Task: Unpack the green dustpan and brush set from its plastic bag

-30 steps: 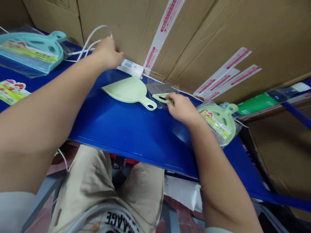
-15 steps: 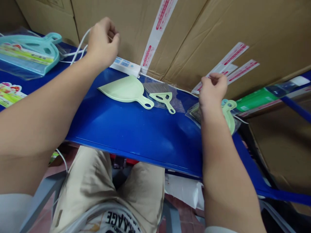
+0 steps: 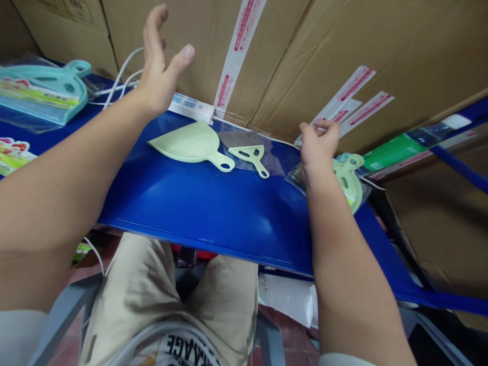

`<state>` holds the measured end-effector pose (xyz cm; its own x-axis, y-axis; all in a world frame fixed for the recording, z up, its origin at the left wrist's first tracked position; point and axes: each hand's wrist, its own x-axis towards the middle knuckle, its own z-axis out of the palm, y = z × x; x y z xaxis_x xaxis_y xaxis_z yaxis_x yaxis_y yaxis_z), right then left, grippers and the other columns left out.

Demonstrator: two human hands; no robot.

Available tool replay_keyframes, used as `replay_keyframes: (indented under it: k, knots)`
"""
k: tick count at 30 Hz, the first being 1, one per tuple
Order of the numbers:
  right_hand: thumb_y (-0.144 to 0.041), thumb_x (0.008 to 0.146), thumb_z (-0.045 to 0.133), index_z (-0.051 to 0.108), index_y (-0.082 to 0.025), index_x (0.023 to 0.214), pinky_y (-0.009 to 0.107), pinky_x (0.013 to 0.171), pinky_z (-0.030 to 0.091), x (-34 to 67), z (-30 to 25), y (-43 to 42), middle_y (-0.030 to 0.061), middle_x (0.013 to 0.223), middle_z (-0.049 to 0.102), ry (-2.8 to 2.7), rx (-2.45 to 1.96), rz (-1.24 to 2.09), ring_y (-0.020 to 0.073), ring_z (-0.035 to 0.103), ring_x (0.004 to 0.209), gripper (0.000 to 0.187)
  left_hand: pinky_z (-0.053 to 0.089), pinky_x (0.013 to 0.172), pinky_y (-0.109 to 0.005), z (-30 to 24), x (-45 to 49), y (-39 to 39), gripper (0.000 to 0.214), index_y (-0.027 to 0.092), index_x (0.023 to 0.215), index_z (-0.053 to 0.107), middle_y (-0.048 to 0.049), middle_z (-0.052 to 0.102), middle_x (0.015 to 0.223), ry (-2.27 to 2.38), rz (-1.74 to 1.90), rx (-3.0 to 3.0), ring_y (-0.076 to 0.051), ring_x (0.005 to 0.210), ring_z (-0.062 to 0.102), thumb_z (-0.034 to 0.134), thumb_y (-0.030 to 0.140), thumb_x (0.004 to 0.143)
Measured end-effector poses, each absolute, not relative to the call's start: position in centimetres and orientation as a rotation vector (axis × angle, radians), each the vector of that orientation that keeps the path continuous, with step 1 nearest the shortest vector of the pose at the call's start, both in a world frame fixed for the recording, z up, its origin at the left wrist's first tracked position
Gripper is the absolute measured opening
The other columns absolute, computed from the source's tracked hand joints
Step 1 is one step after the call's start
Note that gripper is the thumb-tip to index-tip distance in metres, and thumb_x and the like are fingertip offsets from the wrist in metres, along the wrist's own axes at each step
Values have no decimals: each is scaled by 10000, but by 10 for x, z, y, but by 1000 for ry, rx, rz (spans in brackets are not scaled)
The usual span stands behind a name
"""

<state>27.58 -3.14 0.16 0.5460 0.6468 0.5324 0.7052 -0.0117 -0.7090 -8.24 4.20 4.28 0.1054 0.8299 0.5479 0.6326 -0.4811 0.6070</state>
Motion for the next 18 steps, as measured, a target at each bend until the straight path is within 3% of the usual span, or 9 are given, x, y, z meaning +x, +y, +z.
replay_keyframes:
  k: [1,3,5,7,10,13,18]
  knots:
    - [-298,935,709,532,-270,984,415,908,600,261,8,-40,17,912,666,-1185,-1805,-37,236,708,915,186,334,1311,-249,41,-83,46,829,175,1652,255,-12,373,1823,1411,1403,2153,-88,1599,365,466,667,1020]
    - [-354,867,837,603,-254,932,417,907,599,234,18,-57,33,887,704,-1480,-2030,165,256,720,896,263,495,1124,-298,38,-83,54,628,239,1294,472,-14,621,1441,1329,1587,2098,-129,1270,569,629,700,899]
    - [-358,812,899,670,-236,948,425,904,599,211,25,-71,48,884,738,-1777,-2191,305,282,740,877,293,522,923,-292,37,-82,57,489,284,963,411,26,587,1043,1282,1701,2037,-119,931,549,665,681,832]
    - [-277,819,872,717,-209,1054,422,908,595,198,28,-79,71,930,771,-1904,-2251,286,294,757,889,289,479,815,-287,38,-79,56,473,299,839,328,56,462,848,1279,1741,2024,-110,776,454,649,647,814]
    - [-148,806,801,723,-191,1158,413,909,602,196,29,-80,85,972,798,-1871,-2239,206,295,769,915,363,419,744,-286,42,-75,49,428,290,775,343,71,405,754,1329,1689,2043,-110,718,388,632,596,854]
    - [-136,778,813,705,-215,998,403,886,631,208,34,-76,49,869,778,-1747,-2148,182,264,763,853,257,392,734,-278,47,-72,42,383,284,737,344,73,392,724,1394,1671,2007,-109,712,369,617,490,909]
    - [-108,770,835,652,-221,814,328,599,630,230,44,-75,-6,672,678,-1444,-2005,368,179,676,566,219,386,778,-267,52,-68,38,389,280,695,342,66,413,747,1479,1649,1961,-98,755,402,599,388,965]
